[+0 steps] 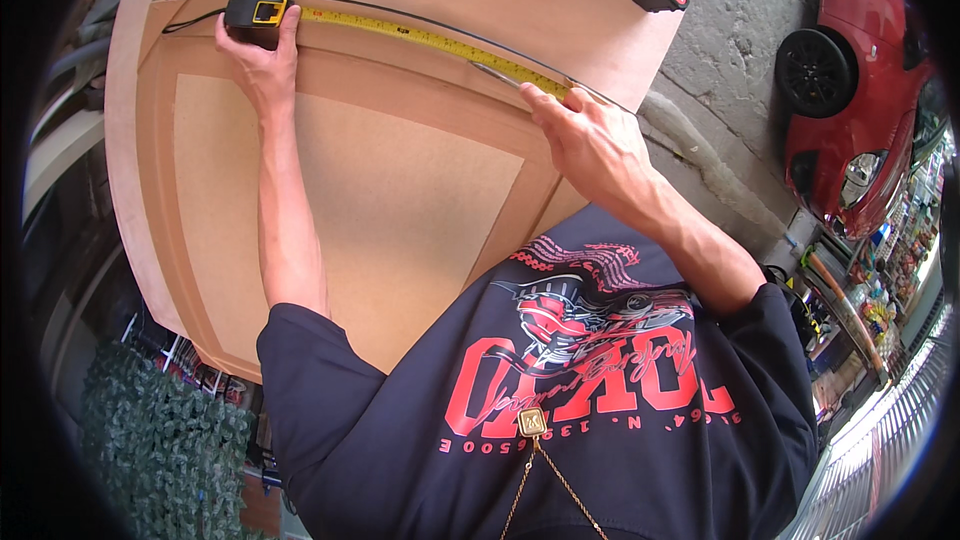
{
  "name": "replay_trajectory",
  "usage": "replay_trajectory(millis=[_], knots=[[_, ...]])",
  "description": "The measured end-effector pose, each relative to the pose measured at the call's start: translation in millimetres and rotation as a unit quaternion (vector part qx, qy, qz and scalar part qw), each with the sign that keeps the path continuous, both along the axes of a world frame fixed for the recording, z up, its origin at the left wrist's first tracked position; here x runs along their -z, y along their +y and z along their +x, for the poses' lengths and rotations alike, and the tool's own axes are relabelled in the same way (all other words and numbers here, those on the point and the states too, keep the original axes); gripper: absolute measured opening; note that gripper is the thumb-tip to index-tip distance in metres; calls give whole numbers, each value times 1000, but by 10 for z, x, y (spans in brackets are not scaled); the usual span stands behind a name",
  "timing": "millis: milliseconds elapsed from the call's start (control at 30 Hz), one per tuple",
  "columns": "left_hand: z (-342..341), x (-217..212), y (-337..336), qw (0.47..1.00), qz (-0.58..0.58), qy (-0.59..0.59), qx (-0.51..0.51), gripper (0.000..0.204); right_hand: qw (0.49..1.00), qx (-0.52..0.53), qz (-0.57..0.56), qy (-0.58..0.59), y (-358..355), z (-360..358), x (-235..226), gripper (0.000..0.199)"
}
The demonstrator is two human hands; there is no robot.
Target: The person assembles a wooden picture frame by applying tape to the edges, measuring with a tape measure, drilling screws into the frame, and threading yellow rope through the drilled holes. The person handles the frame, tape, drill, screws, and rope throughout the process.
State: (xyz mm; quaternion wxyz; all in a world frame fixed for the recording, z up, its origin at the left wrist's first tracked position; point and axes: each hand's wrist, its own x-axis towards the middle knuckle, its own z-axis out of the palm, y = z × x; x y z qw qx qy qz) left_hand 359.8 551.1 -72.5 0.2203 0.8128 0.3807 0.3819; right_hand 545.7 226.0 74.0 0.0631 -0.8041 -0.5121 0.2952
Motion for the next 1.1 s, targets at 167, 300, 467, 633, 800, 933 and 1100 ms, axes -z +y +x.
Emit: replay_trajectory(millis=[167, 300, 467, 633, 800, 933, 1100], knots=[[14, -2, 0, 1000, 5, -4, -5, 90, 996, -60, -7, -65, 179, -45, -150, 44], [9, 51, 29, 999, -4, -40, 18, 90, 990, -103, -48, -88, 414, -66, -305, 42], [-10, 93, 35, 999, -23, -30, -8, 92, 970, -182, -140, -81, 684, -53, -357, 30], [29, 116, 78, 997, 21, -72, 19, 93, 993, -64, -91, -28, 273, 171, -117, 26], [-7, 170, 110, 998, 16, -59, 0, 92, 974, 195, 113, -9, -645, 494, 337, 30], [-5, 111, 98, 999, -1, -24, -33, 93, 972, 124, 194, -32, -886, 585, 733, 16], [-16, -144, -179, 994, 66, 2, -84, 89, 959, 105, 256, -60, -1070, 555, 847, 7]])
